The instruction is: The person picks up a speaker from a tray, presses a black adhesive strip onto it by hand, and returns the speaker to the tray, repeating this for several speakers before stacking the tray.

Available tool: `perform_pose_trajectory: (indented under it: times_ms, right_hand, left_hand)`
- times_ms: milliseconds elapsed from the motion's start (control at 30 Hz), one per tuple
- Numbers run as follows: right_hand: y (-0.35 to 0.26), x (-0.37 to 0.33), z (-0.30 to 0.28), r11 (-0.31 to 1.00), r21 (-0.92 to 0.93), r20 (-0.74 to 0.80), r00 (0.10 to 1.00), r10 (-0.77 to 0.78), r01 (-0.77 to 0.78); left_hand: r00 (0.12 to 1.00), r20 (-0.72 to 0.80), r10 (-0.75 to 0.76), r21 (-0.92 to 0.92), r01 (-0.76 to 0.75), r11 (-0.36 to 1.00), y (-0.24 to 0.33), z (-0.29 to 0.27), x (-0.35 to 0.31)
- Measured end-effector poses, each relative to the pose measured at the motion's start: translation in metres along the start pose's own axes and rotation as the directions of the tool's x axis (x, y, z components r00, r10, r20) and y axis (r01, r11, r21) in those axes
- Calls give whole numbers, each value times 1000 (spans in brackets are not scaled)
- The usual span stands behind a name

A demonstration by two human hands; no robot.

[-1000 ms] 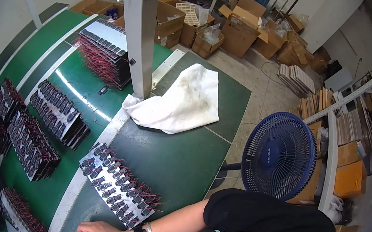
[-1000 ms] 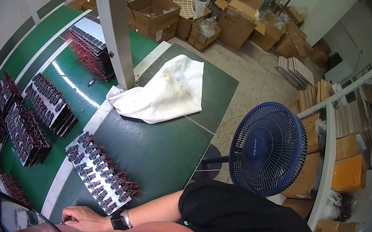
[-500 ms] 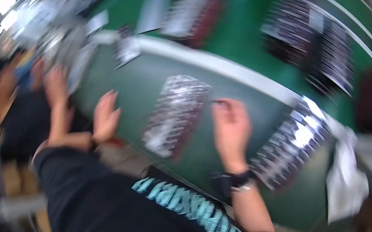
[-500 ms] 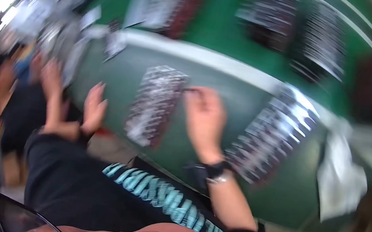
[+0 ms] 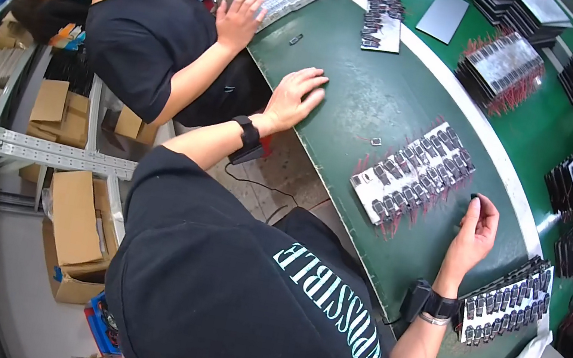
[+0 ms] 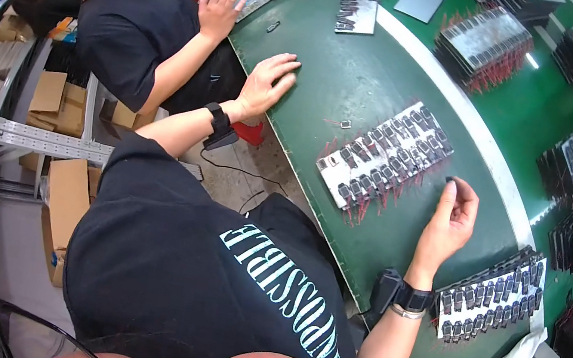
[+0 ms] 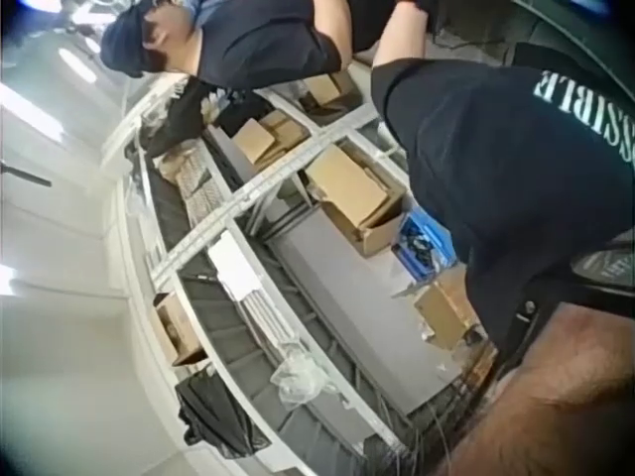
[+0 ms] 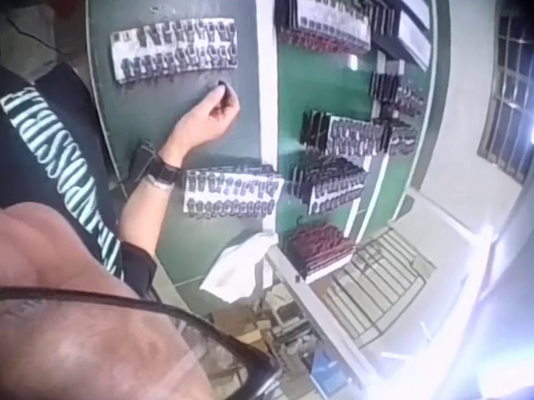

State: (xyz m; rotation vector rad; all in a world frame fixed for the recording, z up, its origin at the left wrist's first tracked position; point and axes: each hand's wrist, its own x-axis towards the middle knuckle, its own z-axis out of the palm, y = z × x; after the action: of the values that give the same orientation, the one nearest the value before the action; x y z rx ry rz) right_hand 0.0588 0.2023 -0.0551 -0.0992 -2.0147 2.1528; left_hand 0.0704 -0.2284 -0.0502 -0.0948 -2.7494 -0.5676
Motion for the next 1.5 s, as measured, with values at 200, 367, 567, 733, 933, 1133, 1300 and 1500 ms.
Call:
perform_pose_trajectory:
  times_ms: [200, 367, 567, 733, 933, 1133, 1300, 1500]
  right_hand:
    - [2, 2, -9, 998, -60, 17, 999, -34, 35]
    - [0, 1, -14, 996, -79, 61, 998, -26, 31]
    - [-5, 0, -12, 993, -101, 24, 998, -62, 64]
    - [-15, 2, -12, 985, -138, -96, 989, -114, 100]
    - [-67, 0, 40, 960, -95, 20, 965, -262, 263]
    - [-64, 5, 50, 962, 45, -11, 963, -270, 270]
    - [-64, -5, 49, 985, -62, 22, 987, -158, 159]
    - [-55, -3, 50, 974, -194, 62, 993, -105, 116]
  left_hand:
    - [887, -395, -240, 157, 323, 933, -62, -3, 47]
    - [899, -337, -281, 194, 358, 913, -92, -12, 56]
    - [957, -283, -58, 227, 125, 966, -119, -14, 58]
    - [960, -86, -266, -634, 153, 758, -10, -15, 70]
    - [978, 89, 189, -845, -26, 534, 138, 24, 87]
    - [898, 270, 348, -918, 130, 376, 203, 42, 91]
    - [882, 313, 351, -934, 221, 280, 205, 59, 79]
    - [866, 382, 322, -912, 298, 281, 201, 59, 78]
